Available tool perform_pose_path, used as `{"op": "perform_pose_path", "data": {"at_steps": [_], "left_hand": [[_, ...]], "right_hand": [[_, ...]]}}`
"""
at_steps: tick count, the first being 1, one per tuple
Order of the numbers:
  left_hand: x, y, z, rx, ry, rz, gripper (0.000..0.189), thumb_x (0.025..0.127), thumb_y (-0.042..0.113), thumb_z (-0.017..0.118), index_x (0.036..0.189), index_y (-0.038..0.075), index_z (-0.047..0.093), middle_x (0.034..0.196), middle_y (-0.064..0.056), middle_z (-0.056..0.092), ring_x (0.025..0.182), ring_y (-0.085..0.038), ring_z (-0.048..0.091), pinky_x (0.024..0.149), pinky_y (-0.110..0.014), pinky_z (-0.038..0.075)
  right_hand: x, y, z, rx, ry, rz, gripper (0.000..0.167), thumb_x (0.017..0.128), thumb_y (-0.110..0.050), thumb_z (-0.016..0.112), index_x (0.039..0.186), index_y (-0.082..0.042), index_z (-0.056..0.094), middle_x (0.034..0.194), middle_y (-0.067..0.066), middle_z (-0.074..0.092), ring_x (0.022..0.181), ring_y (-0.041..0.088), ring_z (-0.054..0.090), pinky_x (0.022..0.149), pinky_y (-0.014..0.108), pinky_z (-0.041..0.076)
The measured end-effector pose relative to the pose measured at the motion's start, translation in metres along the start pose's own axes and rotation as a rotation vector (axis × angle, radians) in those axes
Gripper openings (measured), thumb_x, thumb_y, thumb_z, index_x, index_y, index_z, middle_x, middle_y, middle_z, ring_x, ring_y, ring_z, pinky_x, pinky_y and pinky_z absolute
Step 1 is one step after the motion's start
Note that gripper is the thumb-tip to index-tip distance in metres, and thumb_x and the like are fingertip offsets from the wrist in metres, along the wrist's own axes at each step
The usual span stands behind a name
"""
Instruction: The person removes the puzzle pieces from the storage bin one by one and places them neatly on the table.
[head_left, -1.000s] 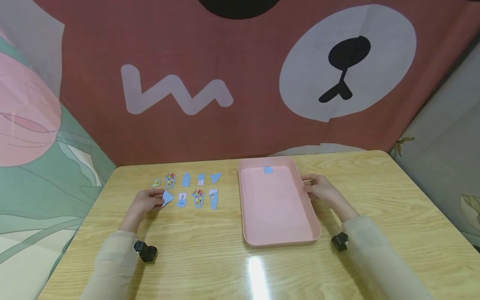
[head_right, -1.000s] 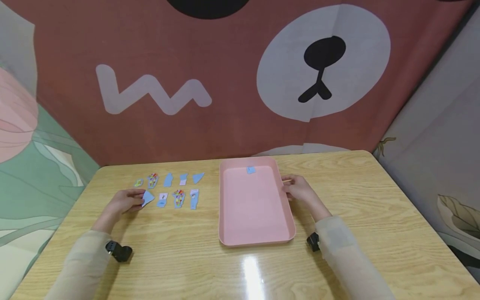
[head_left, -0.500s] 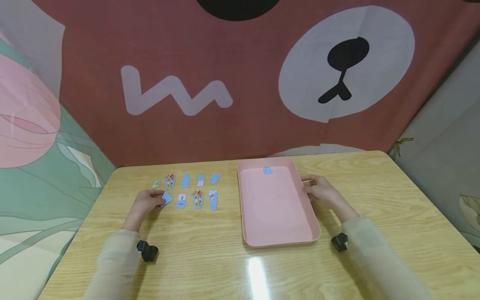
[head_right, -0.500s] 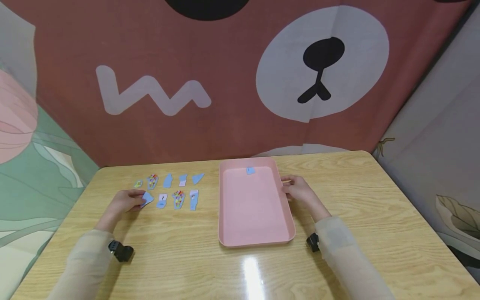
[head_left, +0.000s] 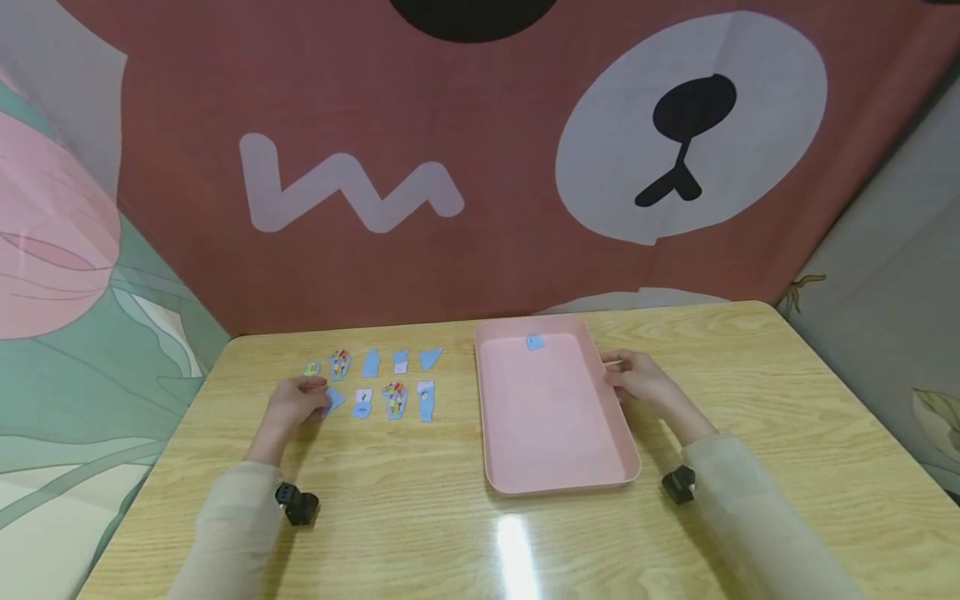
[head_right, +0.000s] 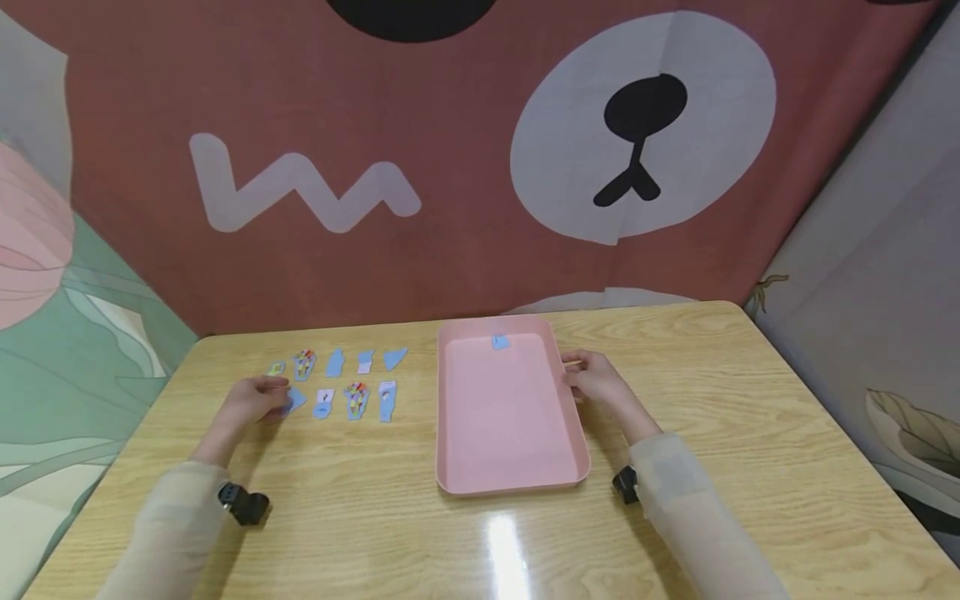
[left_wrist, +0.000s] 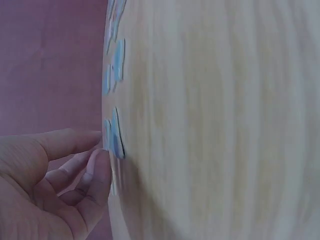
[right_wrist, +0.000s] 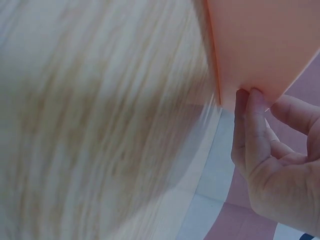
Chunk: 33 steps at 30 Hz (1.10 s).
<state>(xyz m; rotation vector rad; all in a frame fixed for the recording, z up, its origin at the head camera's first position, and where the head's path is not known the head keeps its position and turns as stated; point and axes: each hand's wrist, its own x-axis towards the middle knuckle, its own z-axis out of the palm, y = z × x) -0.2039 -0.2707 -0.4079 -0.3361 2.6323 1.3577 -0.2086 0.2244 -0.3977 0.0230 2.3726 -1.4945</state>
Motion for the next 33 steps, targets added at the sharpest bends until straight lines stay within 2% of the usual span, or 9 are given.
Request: {"op": "perform_pose_path", "data": {"at_steps": [3,8,10,17,22,25,29,33], "left_hand": [[0.001,0.007,0.004,-0.003,0.007,0.028,0.043,0.091,0.005,0.056,0.129,-0.015,0.048,0.122,-0.034,0.057,0.073,-0.003,0.061,0.065,-0.019,0.056],[-0.002,0.027,0.020,-0.038,-0.034,0.062,0.043,0.094,0.006,0.055,0.132,-0.012,0.047,0.126,-0.032,0.054,0.095,-0.023,0.065,0.076,-0.027,0.059],[-0.003,0.036,0.027,-0.058,-0.051,0.078,0.043,0.094,0.005,0.055,0.132,-0.011,0.047,0.125,-0.030,0.054,0.100,-0.025,0.063,0.080,-0.029,0.059],[-0.003,0.064,0.054,-0.117,-0.106,0.122,0.042,0.093,0.007,0.057,0.133,-0.007,0.049,0.118,-0.019,0.057,0.093,-0.018,0.064,0.083,-0.029,0.058],[-0.004,0.081,0.073,-0.150,-0.152,0.159,0.041,0.094,0.008,0.057,0.133,-0.004,0.049,0.125,-0.022,0.055,0.085,-0.014,0.061,0.079,-0.029,0.057],[-0.007,0.093,0.083,-0.163,-0.169,0.173,0.041,0.094,0.009,0.057,0.133,-0.002,0.050,0.127,-0.022,0.055,0.091,-0.019,0.062,0.085,-0.033,0.057],[-0.008,0.113,0.099,-0.189,-0.176,0.188,0.040,0.094,0.009,0.057,0.132,0.001,0.052,0.128,-0.020,0.055,0.109,-0.029,0.060,0.095,-0.040,0.054],[-0.007,0.134,0.116,-0.239,-0.182,0.206,0.038,0.093,0.007,0.058,0.130,0.003,0.055,0.125,-0.018,0.056,0.111,-0.030,0.059,0.095,-0.042,0.054]], "right_hand": [[0.001,0.000,0.000,-0.013,0.001,-0.001,0.048,0.096,-0.002,0.047,0.139,0.015,0.033,0.124,0.035,0.051,0.081,0.005,0.060,0.066,0.019,0.053],[0.005,0.001,0.000,-0.005,-0.001,0.000,0.048,0.095,-0.002,0.046,0.139,0.015,0.033,0.125,0.035,0.051,0.080,0.004,0.060,0.066,0.018,0.053],[0.005,0.001,0.000,0.000,-0.002,-0.001,0.048,0.095,-0.002,0.046,0.138,0.015,0.033,0.126,0.036,0.050,0.081,0.004,0.061,0.066,0.019,0.053],[0.004,0.000,0.000,0.023,-0.007,-0.003,0.048,0.095,-0.001,0.046,0.138,0.016,0.032,0.126,0.036,0.049,0.081,0.004,0.061,0.067,0.019,0.053],[0.004,0.000,0.000,0.005,-0.004,0.002,0.048,0.095,-0.002,0.046,0.139,0.014,0.033,0.126,0.036,0.050,0.076,0.002,0.060,0.062,0.020,0.052],[0.005,0.001,0.000,-0.008,-0.005,0.003,0.049,0.095,-0.003,0.047,0.139,0.014,0.033,0.125,0.036,0.050,0.074,0.003,0.059,0.061,0.021,0.052],[0.005,0.001,-0.001,-0.014,-0.008,0.006,0.050,0.095,-0.004,0.047,0.139,0.013,0.033,0.128,0.037,0.049,0.078,0.004,0.061,0.065,0.021,0.054],[0.005,0.002,-0.002,-0.010,-0.002,0.016,0.050,0.095,-0.004,0.048,0.139,0.013,0.034,0.131,0.037,0.047,0.082,0.005,0.063,0.068,0.019,0.055]]}}
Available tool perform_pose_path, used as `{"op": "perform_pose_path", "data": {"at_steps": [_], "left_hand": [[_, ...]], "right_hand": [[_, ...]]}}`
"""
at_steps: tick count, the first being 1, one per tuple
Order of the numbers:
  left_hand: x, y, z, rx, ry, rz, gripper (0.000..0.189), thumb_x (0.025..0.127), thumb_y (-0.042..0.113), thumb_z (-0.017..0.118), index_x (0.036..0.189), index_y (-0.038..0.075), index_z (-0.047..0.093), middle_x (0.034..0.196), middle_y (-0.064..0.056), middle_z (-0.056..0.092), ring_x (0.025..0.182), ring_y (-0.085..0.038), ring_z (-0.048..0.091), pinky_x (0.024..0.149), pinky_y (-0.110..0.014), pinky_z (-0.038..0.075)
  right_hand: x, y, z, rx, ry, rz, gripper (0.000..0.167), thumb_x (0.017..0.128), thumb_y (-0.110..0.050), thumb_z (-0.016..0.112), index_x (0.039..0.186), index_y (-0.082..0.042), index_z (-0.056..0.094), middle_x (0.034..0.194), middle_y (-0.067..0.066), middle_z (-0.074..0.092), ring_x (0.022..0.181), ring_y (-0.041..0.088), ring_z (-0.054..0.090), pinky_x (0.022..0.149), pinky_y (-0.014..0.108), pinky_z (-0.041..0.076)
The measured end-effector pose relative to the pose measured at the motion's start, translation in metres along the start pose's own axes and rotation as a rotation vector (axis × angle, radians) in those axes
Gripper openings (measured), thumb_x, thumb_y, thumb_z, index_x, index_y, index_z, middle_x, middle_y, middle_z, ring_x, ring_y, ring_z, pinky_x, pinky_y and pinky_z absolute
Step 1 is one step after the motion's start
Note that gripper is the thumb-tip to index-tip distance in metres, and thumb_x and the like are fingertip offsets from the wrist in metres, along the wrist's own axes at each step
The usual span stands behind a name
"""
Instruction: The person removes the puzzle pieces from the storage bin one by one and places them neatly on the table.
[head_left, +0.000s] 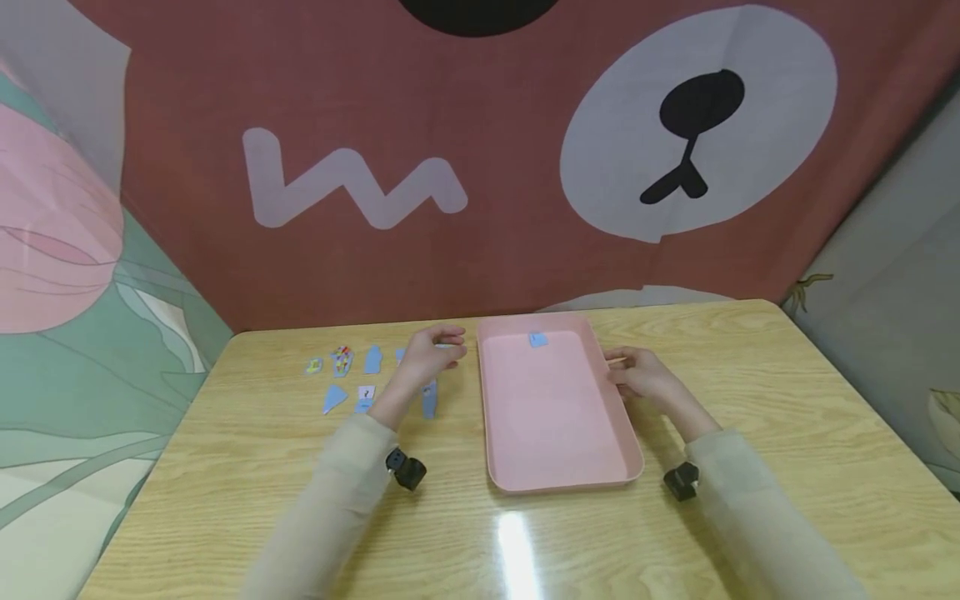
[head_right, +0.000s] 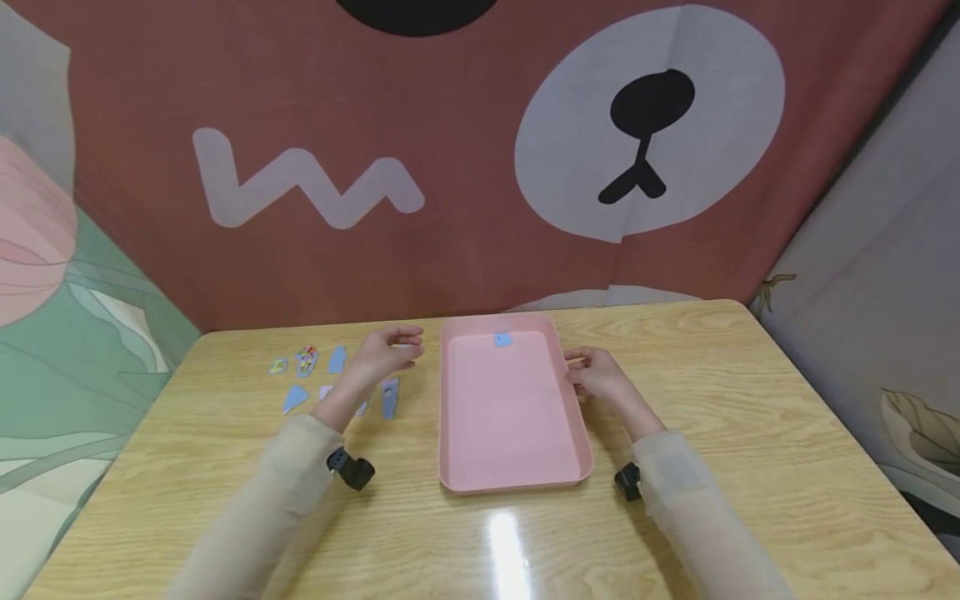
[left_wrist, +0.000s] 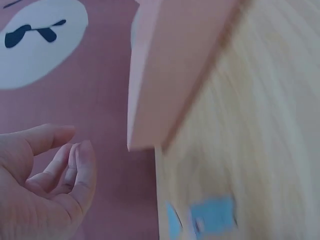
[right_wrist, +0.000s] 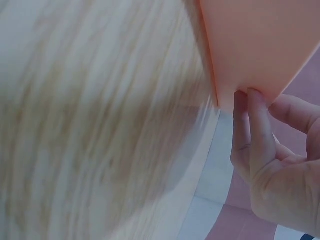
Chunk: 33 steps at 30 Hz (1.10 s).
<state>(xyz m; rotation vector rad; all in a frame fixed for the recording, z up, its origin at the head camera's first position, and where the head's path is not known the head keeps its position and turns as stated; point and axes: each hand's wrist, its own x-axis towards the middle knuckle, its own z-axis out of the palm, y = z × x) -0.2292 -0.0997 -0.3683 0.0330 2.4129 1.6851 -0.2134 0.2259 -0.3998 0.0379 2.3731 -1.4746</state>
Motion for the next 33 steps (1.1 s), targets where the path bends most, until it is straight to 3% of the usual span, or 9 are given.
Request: {"op": "perform_pose_path", "data": {"at_steps": [9,17,22,26,30,33], "left_hand": [[0.021,0.024,0.044,-0.113,0.007,0.024,0.034,0.089,0.000,0.060,0.123,-0.001,0.059,0.123,-0.022,0.060,0.105,-0.028,0.064,0.084,-0.031,0.058],[0.031,0.034,0.076,-0.164,0.026,0.008,0.035,0.089,-0.001,0.060,0.123,-0.004,0.059,0.117,-0.019,0.063,0.103,-0.029,0.065,0.082,-0.031,0.059],[0.037,0.031,0.093,-0.153,0.074,0.005,0.032,0.086,0.000,0.063,0.118,-0.001,0.064,0.114,-0.016,0.067,0.099,-0.025,0.068,0.074,-0.025,0.060],[0.044,0.024,0.103,-0.164,0.059,0.011,0.032,0.087,-0.001,0.062,0.119,0.000,0.064,0.113,-0.015,0.066,0.099,-0.024,0.066,0.080,-0.028,0.059],[0.064,0.003,0.113,-0.161,0.031,0.106,0.032,0.083,-0.001,0.065,0.114,0.005,0.066,0.103,-0.007,0.067,0.089,-0.017,0.067,0.075,-0.025,0.059],[0.069,0.000,0.119,-0.113,0.039,0.139,0.033,0.079,-0.003,0.067,0.111,0.005,0.068,0.101,-0.007,0.069,0.089,-0.018,0.068,0.075,-0.025,0.058]], "right_hand": [[-0.001,-0.001,0.003,0.021,0.040,-0.001,0.050,0.091,-0.001,0.050,0.135,0.016,0.036,0.124,0.036,0.053,0.075,0.003,0.063,0.067,0.020,0.056],[-0.002,-0.001,0.004,-0.009,0.037,0.003,0.049,0.088,-0.001,0.050,0.133,0.016,0.039,0.118,0.033,0.057,0.077,0.006,0.063,0.069,0.023,0.057],[-0.003,-0.001,0.004,0.000,0.020,0.006,0.050,0.086,-0.002,0.051,0.131,0.016,0.038,0.117,0.032,0.057,0.078,0.008,0.063,0.071,0.024,0.058],[-0.005,-0.003,0.004,-0.011,0.005,0.001,0.051,0.085,-0.002,0.051,0.131,0.016,0.037,0.114,0.030,0.058,0.077,0.007,0.063,0.069,0.023,0.057],[-0.008,-0.004,0.003,-0.007,-0.009,0.000,0.051,0.085,-0.002,0.050,0.130,0.017,0.036,0.108,0.024,0.059,0.076,0.007,0.062,0.068,0.022,0.057],[-0.008,-0.005,0.003,0.007,-0.016,-0.005,0.051,0.083,-0.001,0.050,0.128,0.018,0.036,0.101,0.018,0.059,0.074,0.008,0.062,0.068,0.022,0.057]]}}
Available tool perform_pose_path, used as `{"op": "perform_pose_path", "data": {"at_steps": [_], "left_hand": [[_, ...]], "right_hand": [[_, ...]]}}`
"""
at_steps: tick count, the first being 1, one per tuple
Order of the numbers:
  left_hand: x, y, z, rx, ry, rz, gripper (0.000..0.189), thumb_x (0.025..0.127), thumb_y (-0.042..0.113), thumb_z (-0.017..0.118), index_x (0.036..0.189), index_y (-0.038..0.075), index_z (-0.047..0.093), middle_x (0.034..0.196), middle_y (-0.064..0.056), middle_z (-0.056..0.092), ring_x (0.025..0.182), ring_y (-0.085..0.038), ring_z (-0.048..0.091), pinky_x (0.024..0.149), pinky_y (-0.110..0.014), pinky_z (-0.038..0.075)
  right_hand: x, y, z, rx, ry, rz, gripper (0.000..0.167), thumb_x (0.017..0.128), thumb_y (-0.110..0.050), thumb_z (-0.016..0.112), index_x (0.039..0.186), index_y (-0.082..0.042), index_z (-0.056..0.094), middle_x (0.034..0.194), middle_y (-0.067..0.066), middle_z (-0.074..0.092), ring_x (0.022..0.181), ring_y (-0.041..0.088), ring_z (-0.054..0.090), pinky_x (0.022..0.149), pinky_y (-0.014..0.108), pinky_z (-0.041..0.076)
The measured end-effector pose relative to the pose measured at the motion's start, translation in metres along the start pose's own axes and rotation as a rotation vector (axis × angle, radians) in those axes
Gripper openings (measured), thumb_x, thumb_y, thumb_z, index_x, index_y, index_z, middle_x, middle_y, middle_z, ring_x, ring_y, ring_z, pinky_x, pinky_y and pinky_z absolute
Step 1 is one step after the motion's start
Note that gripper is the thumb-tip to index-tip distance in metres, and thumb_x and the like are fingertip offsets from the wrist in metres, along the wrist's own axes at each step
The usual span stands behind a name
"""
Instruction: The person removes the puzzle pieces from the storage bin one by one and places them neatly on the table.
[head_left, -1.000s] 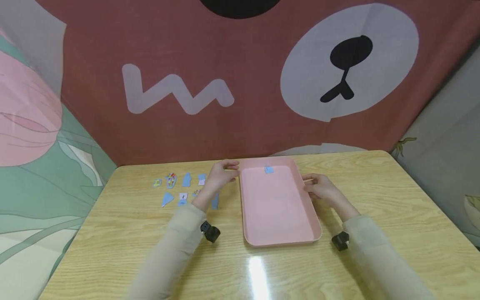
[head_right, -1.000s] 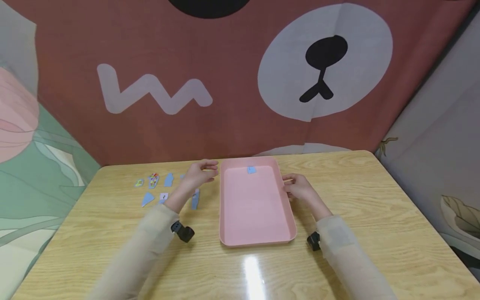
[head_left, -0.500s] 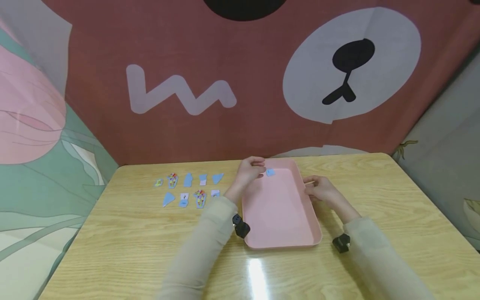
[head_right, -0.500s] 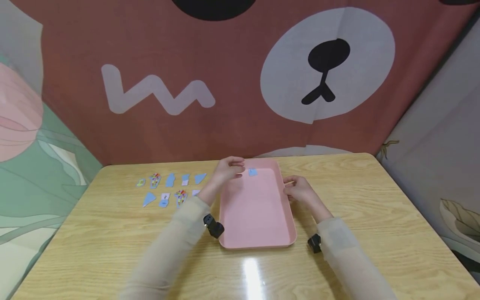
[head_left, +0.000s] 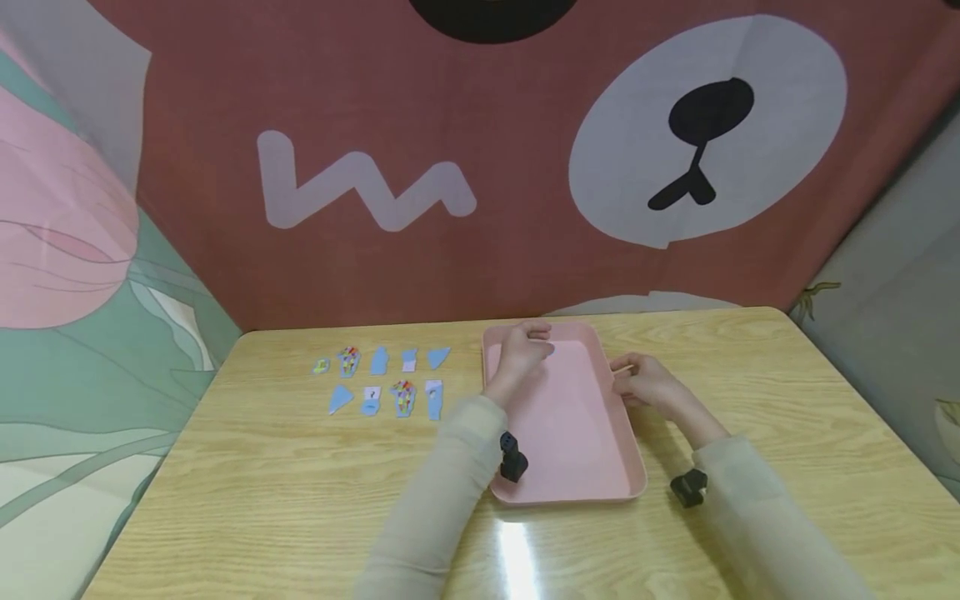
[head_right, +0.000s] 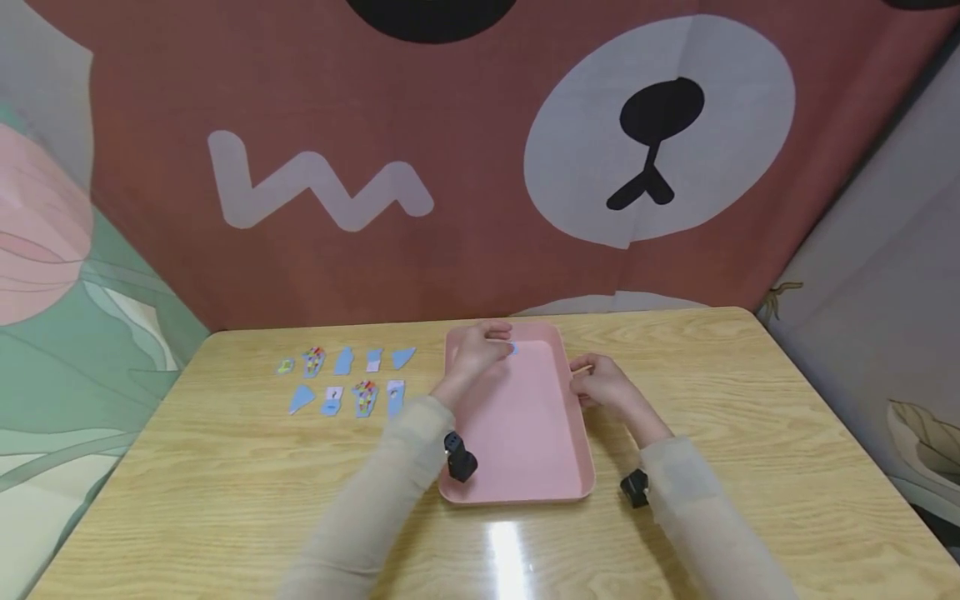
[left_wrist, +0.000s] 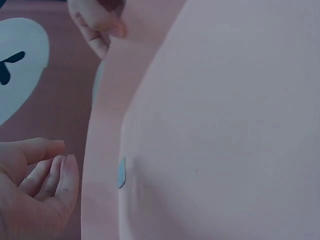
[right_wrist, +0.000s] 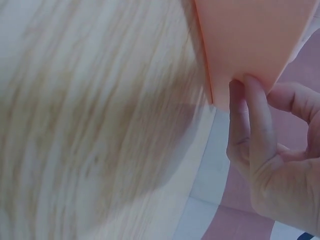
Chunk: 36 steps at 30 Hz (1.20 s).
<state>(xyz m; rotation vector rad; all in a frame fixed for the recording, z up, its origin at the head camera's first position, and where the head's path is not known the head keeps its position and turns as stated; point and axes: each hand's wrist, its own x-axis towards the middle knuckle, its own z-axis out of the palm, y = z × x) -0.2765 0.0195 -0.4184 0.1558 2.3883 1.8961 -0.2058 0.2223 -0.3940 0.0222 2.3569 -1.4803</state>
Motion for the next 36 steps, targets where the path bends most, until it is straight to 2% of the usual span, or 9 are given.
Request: {"op": "perform_pose_path", "data": {"at_steps": [3,4,7,13,20,24,28,36], "left_hand": [[-0.007,0.009,0.005,0.064,0.017,-0.011,0.035,0.079,-0.006,0.067,0.113,0.002,0.067,0.107,-0.013,0.069,0.098,-0.024,0.067,0.080,-0.026,0.057],[-0.014,0.018,0.005,0.083,0.016,-0.040,0.035,0.080,-0.007,0.066,0.115,0.000,0.065,0.111,-0.016,0.068,0.102,-0.027,0.066,0.084,-0.028,0.057],[-0.020,0.021,0.006,0.109,0.017,-0.029,0.036,0.081,-0.008,0.064,0.116,-0.001,0.064,0.113,-0.017,0.066,0.104,-0.029,0.064,0.083,-0.027,0.057],[-0.022,0.013,0.004,0.142,0.003,-0.017,0.038,0.083,-0.010,0.060,0.119,0.000,0.063,0.116,-0.016,0.066,0.107,-0.029,0.063,0.083,-0.026,0.057],[-0.023,0.002,0.000,0.155,0.055,-0.019,0.039,0.081,-0.013,0.054,0.117,-0.003,0.063,0.116,-0.017,0.066,0.108,-0.028,0.062,0.083,-0.025,0.057],[-0.021,-0.003,-0.001,0.184,0.088,-0.015,0.037,0.079,-0.014,0.052,0.112,-0.005,0.065,0.110,-0.018,0.067,0.104,-0.027,0.063,0.081,-0.025,0.057],[-0.018,-0.007,-0.001,0.197,0.096,-0.010,0.037,0.077,-0.016,0.050,0.109,-0.005,0.067,0.107,-0.018,0.068,0.101,-0.026,0.063,0.081,-0.025,0.056],[-0.016,-0.011,-0.001,0.270,0.079,-0.025,0.035,0.079,-0.010,0.060,0.113,-0.003,0.066,0.113,-0.016,0.068,0.109,-0.026,0.063,0.091,-0.028,0.055]], "right_hand": [[0.000,0.001,-0.001,-0.012,-0.013,-0.004,0.051,0.081,-0.001,0.050,0.127,0.017,0.036,0.097,0.013,0.058,0.073,0.008,0.060,0.067,0.022,0.056],[0.000,0.001,-0.001,-0.018,-0.017,-0.006,0.051,0.081,-0.001,0.050,0.126,0.017,0.037,0.096,0.012,0.058,0.073,0.008,0.060,0.067,0.022,0.056],[0.000,0.001,-0.002,-0.046,-0.039,-0.004,0.051,0.082,-0.002,0.050,0.127,0.015,0.037,0.096,0.011,0.057,0.074,0.009,0.060,0.067,0.023,0.056],[-0.001,0.001,-0.002,-0.089,-0.067,0.010,0.050,0.084,-0.004,0.052,0.128,0.014,0.036,0.094,0.011,0.056,0.076,0.012,0.060,0.070,0.027,0.057],[0.000,0.001,-0.004,-0.073,-0.084,0.034,0.052,0.084,-0.005,0.053,0.129,0.013,0.035,0.098,0.012,0.055,0.078,0.012,0.061,0.072,0.028,0.058],[-0.001,0.001,-0.005,-0.053,-0.097,0.050,0.056,0.084,-0.006,0.053,0.132,0.012,0.033,0.101,0.013,0.056,0.079,0.011,0.062,0.072,0.027,0.058],[-0.001,0.001,-0.005,-0.043,-0.097,0.049,0.056,0.083,-0.006,0.054,0.132,0.012,0.032,0.102,0.013,0.056,0.079,0.010,0.062,0.072,0.026,0.058],[-0.002,0.001,-0.006,-0.048,-0.102,0.049,0.057,0.084,-0.006,0.054,0.133,0.012,0.032,0.103,0.014,0.056,0.080,0.011,0.062,0.074,0.027,0.058]]}}
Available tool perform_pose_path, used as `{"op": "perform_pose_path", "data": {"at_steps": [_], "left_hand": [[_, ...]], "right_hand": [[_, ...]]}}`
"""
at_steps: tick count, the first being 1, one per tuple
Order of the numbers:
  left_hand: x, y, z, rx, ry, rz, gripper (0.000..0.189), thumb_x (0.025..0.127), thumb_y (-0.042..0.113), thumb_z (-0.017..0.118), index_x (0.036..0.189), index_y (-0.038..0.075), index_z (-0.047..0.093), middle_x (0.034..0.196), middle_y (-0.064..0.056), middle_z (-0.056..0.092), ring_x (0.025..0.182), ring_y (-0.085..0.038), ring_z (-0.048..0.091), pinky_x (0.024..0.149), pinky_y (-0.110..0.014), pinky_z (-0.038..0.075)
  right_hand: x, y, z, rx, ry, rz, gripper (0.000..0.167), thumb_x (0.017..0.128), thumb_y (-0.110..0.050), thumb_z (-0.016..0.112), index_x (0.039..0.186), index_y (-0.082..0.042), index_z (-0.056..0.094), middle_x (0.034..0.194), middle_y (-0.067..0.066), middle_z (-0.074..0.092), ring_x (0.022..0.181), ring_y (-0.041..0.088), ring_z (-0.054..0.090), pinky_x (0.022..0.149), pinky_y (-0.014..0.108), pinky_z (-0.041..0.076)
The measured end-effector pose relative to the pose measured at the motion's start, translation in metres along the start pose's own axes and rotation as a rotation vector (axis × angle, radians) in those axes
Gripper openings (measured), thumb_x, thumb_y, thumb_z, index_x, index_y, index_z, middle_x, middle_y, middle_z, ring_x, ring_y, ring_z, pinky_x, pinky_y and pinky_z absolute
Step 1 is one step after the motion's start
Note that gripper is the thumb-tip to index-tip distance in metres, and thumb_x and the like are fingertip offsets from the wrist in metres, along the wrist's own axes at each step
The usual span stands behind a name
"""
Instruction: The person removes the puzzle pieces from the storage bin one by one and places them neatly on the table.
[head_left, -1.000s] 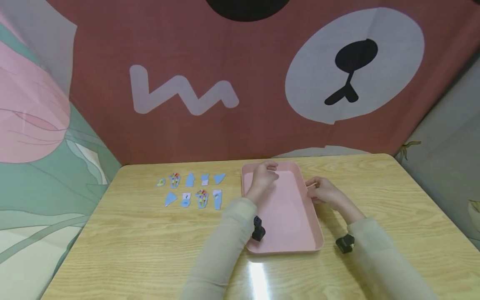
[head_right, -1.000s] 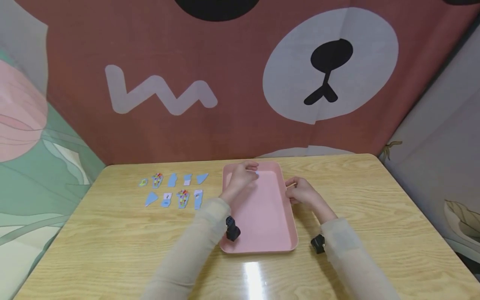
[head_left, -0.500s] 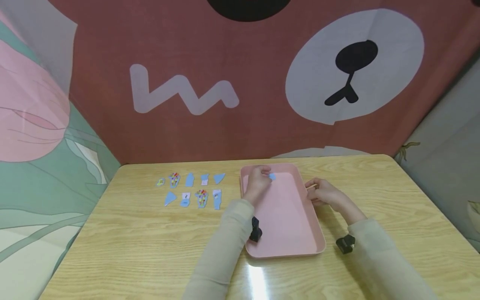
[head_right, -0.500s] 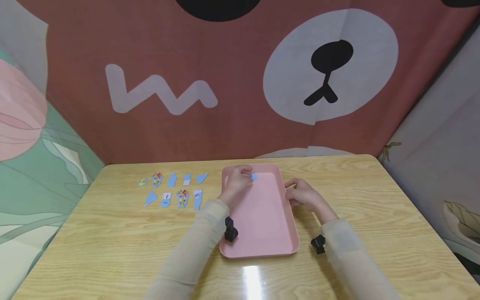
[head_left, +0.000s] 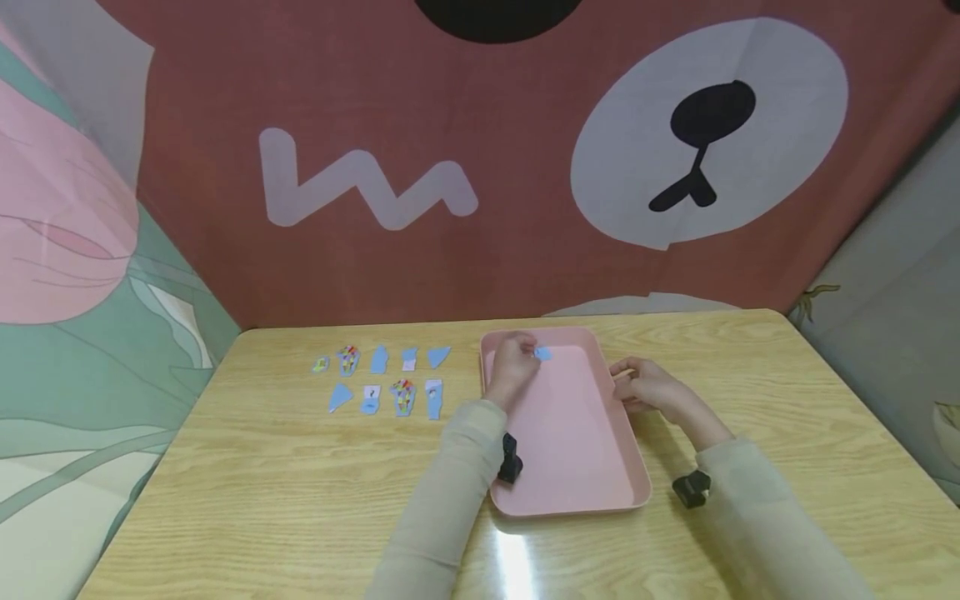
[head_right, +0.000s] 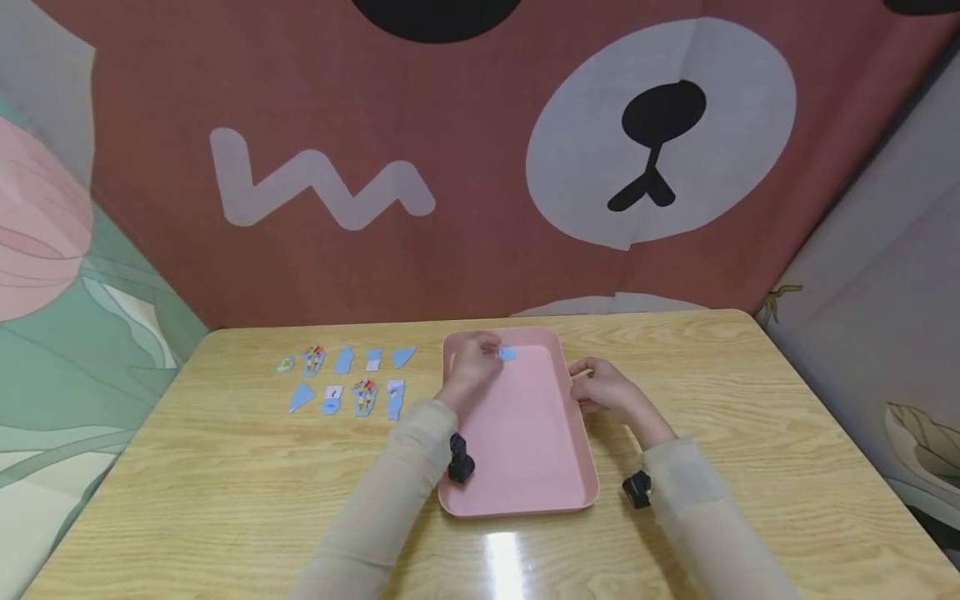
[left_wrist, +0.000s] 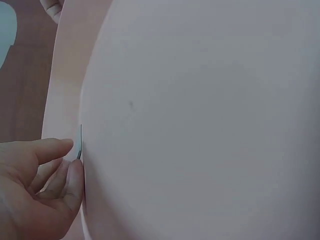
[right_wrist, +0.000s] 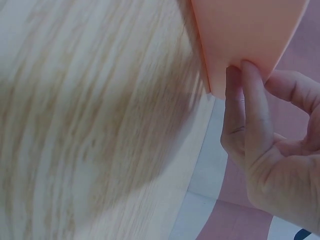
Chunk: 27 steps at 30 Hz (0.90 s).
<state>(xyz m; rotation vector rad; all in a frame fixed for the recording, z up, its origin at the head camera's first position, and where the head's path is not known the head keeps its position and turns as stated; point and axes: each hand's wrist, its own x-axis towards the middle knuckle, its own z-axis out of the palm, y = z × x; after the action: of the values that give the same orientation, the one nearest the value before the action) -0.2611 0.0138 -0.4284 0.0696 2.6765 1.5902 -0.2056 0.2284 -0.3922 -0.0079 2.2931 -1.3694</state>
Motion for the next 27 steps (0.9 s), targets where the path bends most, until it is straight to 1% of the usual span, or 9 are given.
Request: {"op": "perform_pose_path", "data": {"at_steps": [6,9,11,14,16,21,23,27], "left_hand": [[-0.0008,-0.0020,0.0028,0.076,-0.047,0.032,0.038,0.083,-0.004,0.065,0.120,-0.003,0.063,0.123,-0.016,0.065,0.119,-0.028,0.059,0.100,-0.035,0.051],[-0.0009,-0.0009,0.0049,0.122,-0.060,0.050,0.036,0.085,-0.001,0.065,0.121,-0.003,0.062,0.127,-0.015,0.063,0.121,-0.027,0.057,0.103,-0.036,0.049],[-0.0008,-0.0002,0.0064,0.155,-0.071,0.049,0.036,0.087,0.002,0.064,0.122,-0.001,0.062,0.129,-0.014,0.061,0.123,-0.026,0.056,0.104,-0.036,0.048],[-0.0018,0.0006,0.0080,0.203,-0.081,0.042,0.035,0.089,0.005,0.063,0.124,0.002,0.061,0.131,-0.012,0.060,0.123,-0.026,0.056,0.104,-0.036,0.048],[-0.0028,0.0011,0.0087,0.233,-0.086,0.036,0.032,0.090,0.007,0.062,0.122,0.004,0.062,0.129,-0.011,0.060,0.119,-0.025,0.057,0.102,-0.035,0.049],[-0.0051,0.0026,0.0086,0.267,-0.097,0.039,0.016,0.092,0.010,0.061,0.106,0.003,0.066,0.117,-0.011,0.063,0.104,-0.024,0.060,0.091,-0.035,0.053],[-0.0059,0.0033,0.0084,0.271,-0.098,0.037,0.018,0.092,0.011,0.061,0.108,0.004,0.066,0.117,-0.011,0.064,0.105,-0.023,0.060,0.092,-0.034,0.053],[-0.0067,0.0048,0.0081,0.270,-0.097,0.015,0.026,0.093,0.013,0.060,0.118,0.006,0.065,0.122,-0.009,0.063,0.113,-0.024,0.060,0.097,-0.034,0.051]], "right_hand": [[0.0002,0.0002,0.0001,-0.002,-0.005,0.001,0.058,0.084,-0.007,0.054,0.134,0.012,0.031,0.105,0.014,0.055,0.081,0.011,0.061,0.074,0.027,0.057],[0.0004,0.0004,0.0000,-0.002,-0.005,0.003,0.057,0.083,-0.007,0.053,0.133,0.011,0.032,0.104,0.014,0.055,0.081,0.011,0.060,0.073,0.026,0.057],[0.0005,0.0003,0.0002,-0.002,-0.005,0.003,0.057,0.083,-0.007,0.053,0.133,0.011,0.032,0.104,0.013,0.055,0.080,0.011,0.060,0.073,0.026,0.057],[0.0004,0.0002,0.0002,-0.004,-0.004,0.003,0.057,0.083,-0.007,0.054,0.133,0.011,0.032,0.104,0.014,0.055,0.081,0.011,0.060,0.074,0.027,0.057],[0.0003,0.0003,0.0001,-0.010,-0.003,0.003,0.056,0.084,-0.007,0.054,0.133,0.011,0.032,0.105,0.015,0.055,0.081,0.011,0.061,0.074,0.027,0.057],[-0.0001,0.0008,-0.0002,-0.024,-0.005,0.005,0.057,0.085,-0.008,0.054,0.134,0.011,0.032,0.108,0.017,0.055,0.083,0.012,0.062,0.076,0.029,0.057],[-0.0002,0.0008,-0.0002,-0.023,-0.006,0.005,0.057,0.085,-0.008,0.054,0.134,0.011,0.032,0.108,0.017,0.055,0.083,0.012,0.062,0.076,0.029,0.057],[0.0004,0.0007,-0.0001,-0.014,-0.006,0.006,0.057,0.085,-0.007,0.054,0.134,0.011,0.032,0.106,0.016,0.056,0.082,0.011,0.061,0.075,0.028,0.057]]}}
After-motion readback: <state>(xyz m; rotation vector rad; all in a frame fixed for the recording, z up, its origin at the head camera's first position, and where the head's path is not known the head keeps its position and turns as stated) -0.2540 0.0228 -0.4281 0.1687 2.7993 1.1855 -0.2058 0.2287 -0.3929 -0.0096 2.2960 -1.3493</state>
